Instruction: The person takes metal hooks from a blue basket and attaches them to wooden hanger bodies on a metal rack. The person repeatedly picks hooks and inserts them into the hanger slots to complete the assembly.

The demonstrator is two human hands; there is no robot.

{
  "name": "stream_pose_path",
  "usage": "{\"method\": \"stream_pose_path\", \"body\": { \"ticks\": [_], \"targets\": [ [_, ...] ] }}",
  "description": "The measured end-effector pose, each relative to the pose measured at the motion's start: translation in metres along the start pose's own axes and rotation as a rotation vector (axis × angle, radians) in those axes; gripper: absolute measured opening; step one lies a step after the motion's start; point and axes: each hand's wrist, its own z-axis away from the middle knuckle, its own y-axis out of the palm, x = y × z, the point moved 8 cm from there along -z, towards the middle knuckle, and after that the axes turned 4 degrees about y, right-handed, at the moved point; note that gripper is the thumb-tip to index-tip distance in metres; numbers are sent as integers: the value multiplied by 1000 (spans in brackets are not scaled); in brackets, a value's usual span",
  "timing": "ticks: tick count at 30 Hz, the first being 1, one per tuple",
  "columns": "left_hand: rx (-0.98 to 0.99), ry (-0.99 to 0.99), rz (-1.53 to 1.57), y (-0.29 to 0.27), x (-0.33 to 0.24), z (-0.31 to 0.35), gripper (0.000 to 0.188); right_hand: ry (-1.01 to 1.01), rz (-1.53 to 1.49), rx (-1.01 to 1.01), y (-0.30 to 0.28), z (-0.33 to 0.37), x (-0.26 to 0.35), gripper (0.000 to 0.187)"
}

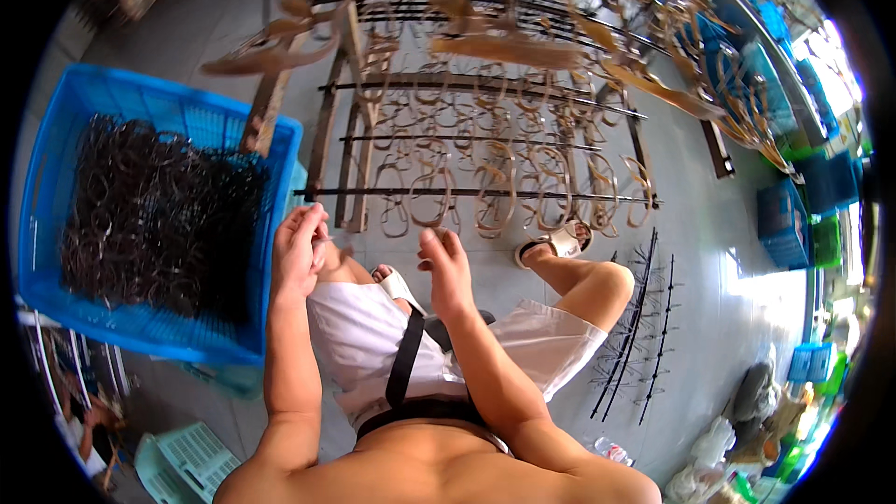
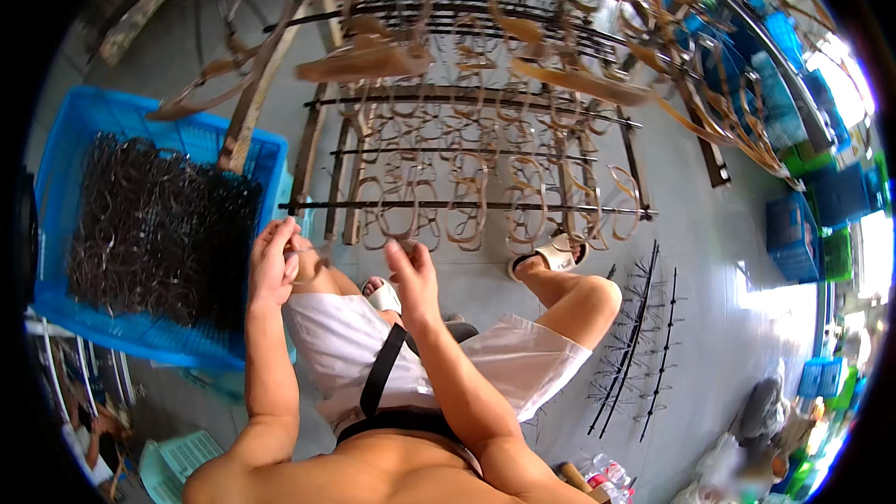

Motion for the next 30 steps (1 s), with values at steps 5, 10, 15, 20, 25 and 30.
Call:
{"method": "stream_pose_path", "body": {
  "ticks": [5, 10, 15, 20, 25, 30],
  "targets": [
    [218, -250, 276, -8, 2, 31, 13, -472, 735, 217, 51, 42, 3, 39],
    [50, -88, 320, -19, -11, 11, 11, -131, 25, 457, 70, 40, -3, 39],
    [329, 199, 405, 6, -38, 26, 14, -520, 321, 264, 84, 54, 39, 65],
    [512, -242, 669, 11, -32, 13, 16, -821, 866, 246, 88, 57, 84, 39],
    [297, -132, 300, 9, -25, -34, 14, -623, 757, 549, 101, 46, 76, 31],
    [190, 15, -122, 16, -33, -56, 16, -399, 646, 472, 100, 34, 58, 34]
  ]
}}
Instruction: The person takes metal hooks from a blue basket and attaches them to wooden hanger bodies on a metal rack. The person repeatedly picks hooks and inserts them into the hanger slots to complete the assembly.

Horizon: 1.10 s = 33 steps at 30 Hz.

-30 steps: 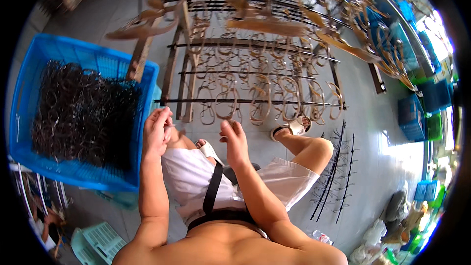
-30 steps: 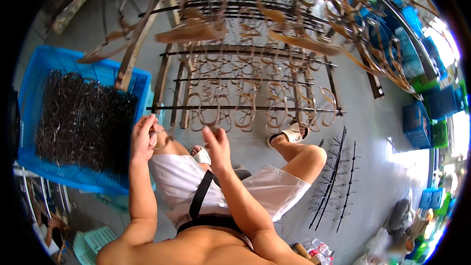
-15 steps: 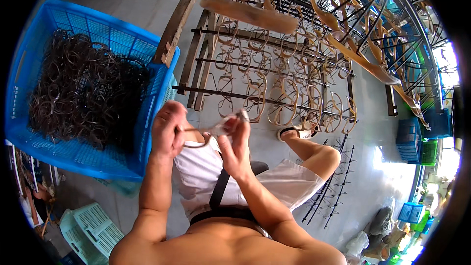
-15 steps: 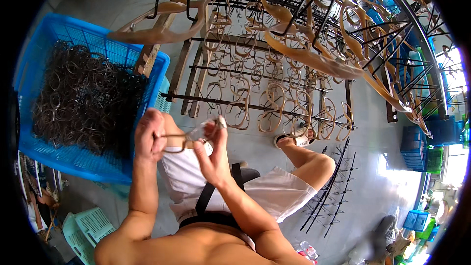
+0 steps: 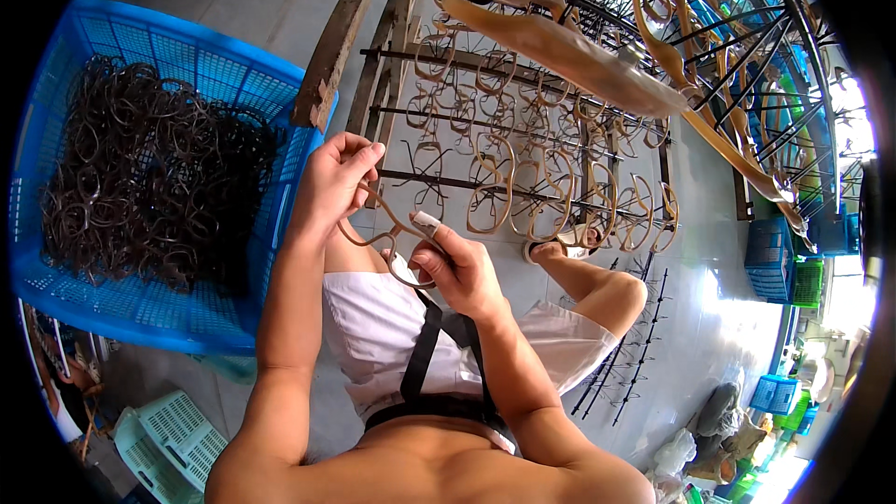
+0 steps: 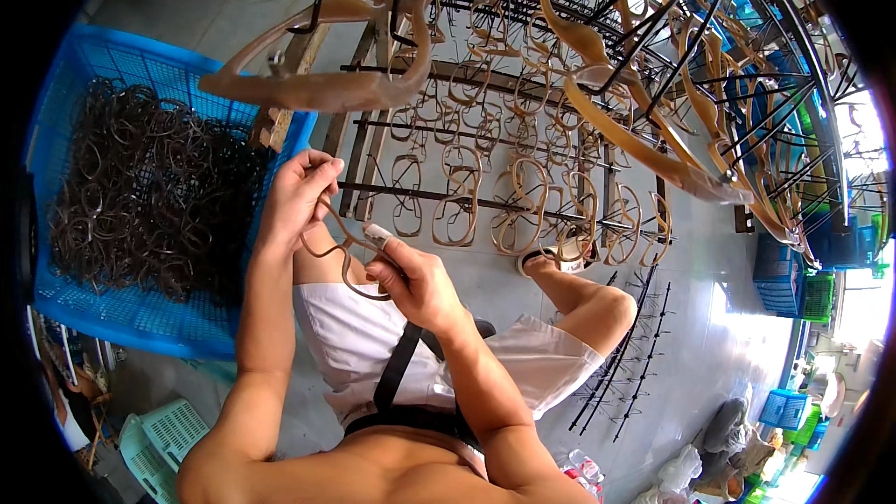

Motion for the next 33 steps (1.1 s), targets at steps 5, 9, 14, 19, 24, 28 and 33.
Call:
{"method": "stream_pose_path", "body": {
  "ticks": [5, 9, 14, 19, 24, 28, 33],
  "targets": [
    [-37, 265, -338, 10, -15, -10, 20, 117, -160, -96, 6, 3, -22, 21],
    [-110, 494, -320, 7, -17, -19, 22, -10, -102, -447, -4, 8, -31, 18],
    [-95, 397, -295, -2, 22, -10, 25, 27, -146, -825, 0, -3, -69, 17],
    [45, 195, 44, 18, 69, 9, 22, 116, -219, -856, 5, -25, -95, 18],
    [14, 322, 11, 26, 64, 6, 25, 90, -444, -804, 9, -35, -94, 19],
    [15, 301, -9, 28, 63, 5, 25, 53, -546, -788, 10, -38, -90, 19],
    [10, 310, -8, 27, 60, 7, 26, 5, -648, -772, 8, -40, -90, 20]
  ]
}}
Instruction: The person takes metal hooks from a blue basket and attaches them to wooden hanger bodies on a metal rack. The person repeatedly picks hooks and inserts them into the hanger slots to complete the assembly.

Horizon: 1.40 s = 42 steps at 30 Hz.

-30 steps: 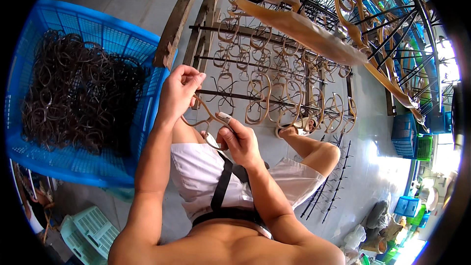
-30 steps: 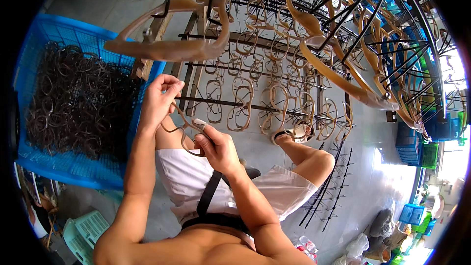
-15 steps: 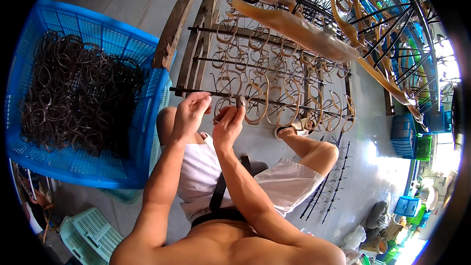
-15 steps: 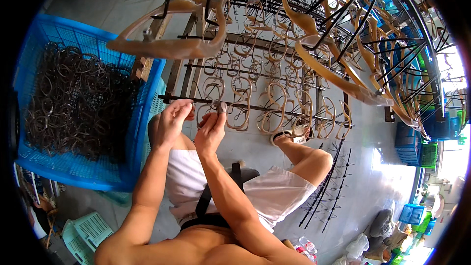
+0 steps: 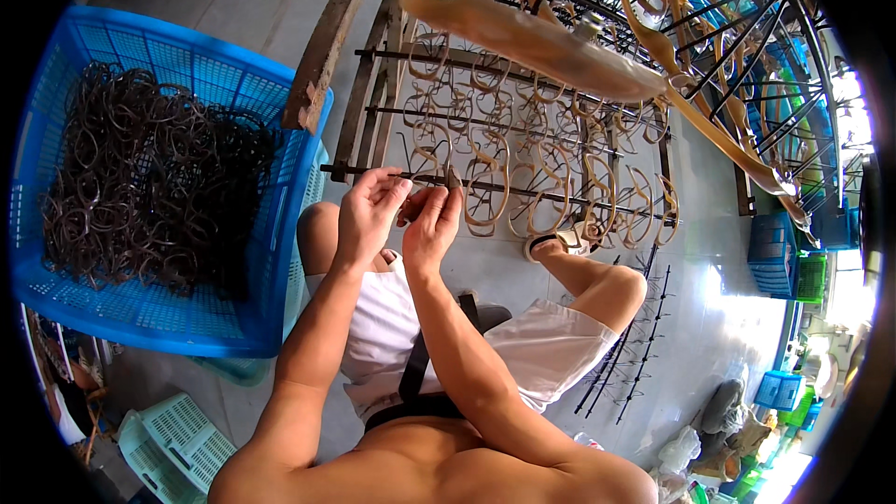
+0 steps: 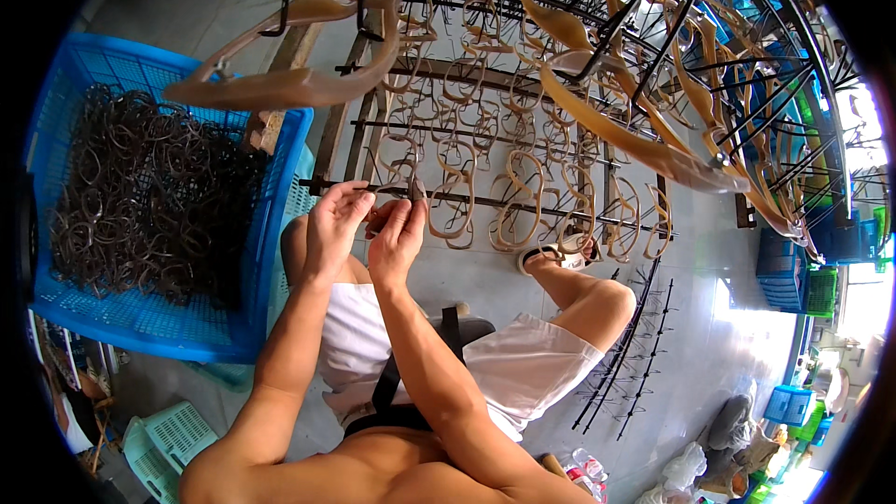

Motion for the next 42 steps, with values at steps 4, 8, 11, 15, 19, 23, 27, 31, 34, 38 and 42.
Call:
{"method": "stream_pose_path", "body": {
  "ticks": [4, 8, 11, 15, 19, 23, 27, 31, 34, 38, 42],
  "targets": [
    [-4, 18, -32, 0, -4, -1, 25, 16, 7, 7, 1, 1, 0, 21],
    [-17, 40, -80, -1, -8, 1, 24, 17, -36, 31, 7, 2, 2, 17],
    [-5, 5, -90, 0, -6, 2, 25, 26, -16, 48, 10, 3, 2, 17],
    [-12, 35, -72, -1, -16, 2, 26, -23, 136, 45, 13, 6, 5, 30],
    [-51, -171, -8, -10, -15, 9, 23, -116, 421, 60, 19, 12, 11, 33],
    [-152, -286, 250, -13, -5, 13, 20, -120, 510, 75, 22, 15, 11, 23],
    [-201, -307, 365, -11, 11, 11, 19, -169, 590, 65, 23, 15, 14, 17],
    [-187, -330, 384, -7, 19, 8, 19, -178, 549, 77, 20, 12, 16, 19],
    [-126, -300, 306, -1, 13, 6, 15, -26, 581, 92, 13, 7, 9, 36],
    [-178, -299, 224, -1, 9, 6, 14, 11, 449, 99, 13, 7, 8, 36],
    [-214, -271, 316, -6, 8, 6, 14, -185, 536, 137, 24, 9, 19, 39]
  ]
}}
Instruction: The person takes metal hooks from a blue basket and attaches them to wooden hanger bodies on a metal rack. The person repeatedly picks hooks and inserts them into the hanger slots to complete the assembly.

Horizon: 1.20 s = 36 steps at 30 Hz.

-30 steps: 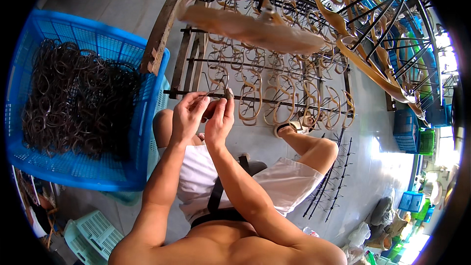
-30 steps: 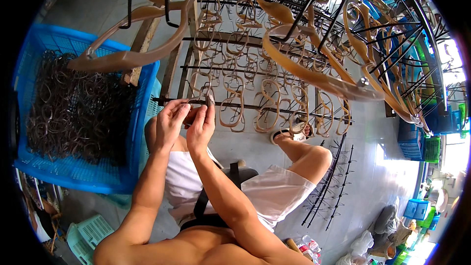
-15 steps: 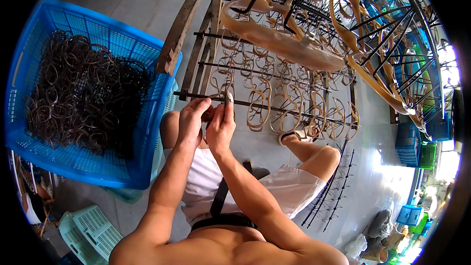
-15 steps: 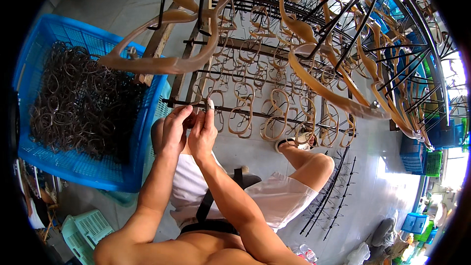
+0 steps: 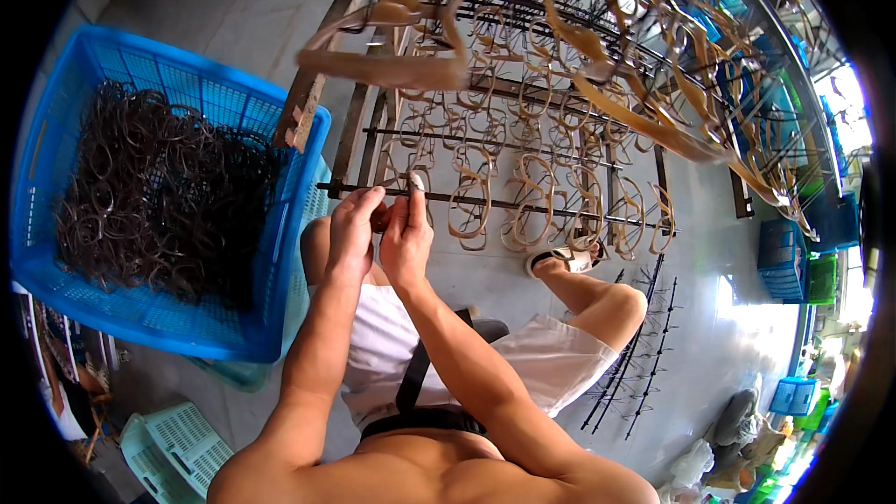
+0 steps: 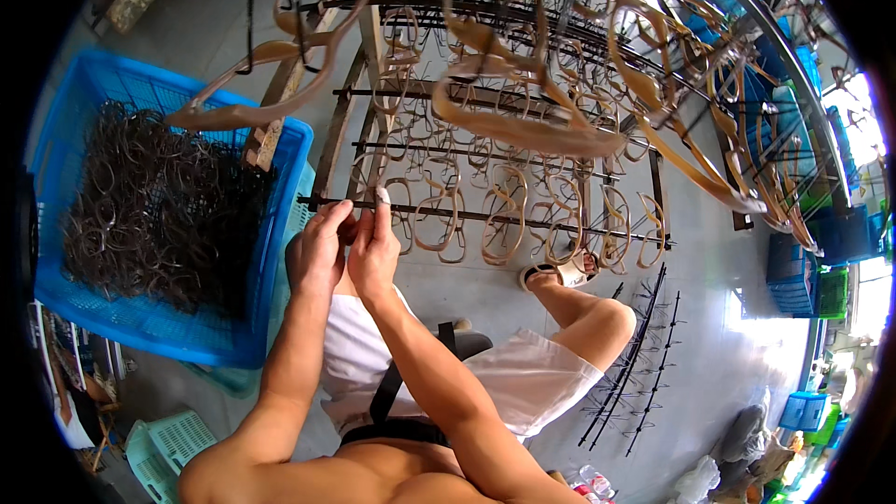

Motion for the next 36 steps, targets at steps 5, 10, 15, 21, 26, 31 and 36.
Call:
{"method": "stream_pose_path", "body": {
  "ticks": [5, 10, 15, 21, 26, 31, 36],
  "targets": [
    [40, -46, -15, -10, 1, -5, 14, -38, 1, 40, 2, -2, 2, 39],
    [66, 4, -80, -5, -5, -4, 16, 29, -23, 54, -2, -3, 3, 35],
    [73, 41, -200, -3, -4, -8, 15, 17, -98, 12, -4, -5, -10, 27],
    [226, -53, -321, 5, 5, -71, 34, 319, -157, 209, 17, 6, -75, 38],
    [211, -262, -354, 42, 5, -104, 38, -51, 459, 646, -42, 49, -35, 43],
    [600, 55, -949, 140, 32, -68, 37, 106, 627, 737, -251, 39, -27, 38],
    [749, 252, -1220, 174, 40, -29, 37, 215, 601, -195, -478, 15, 16, 25]
  ]
}}
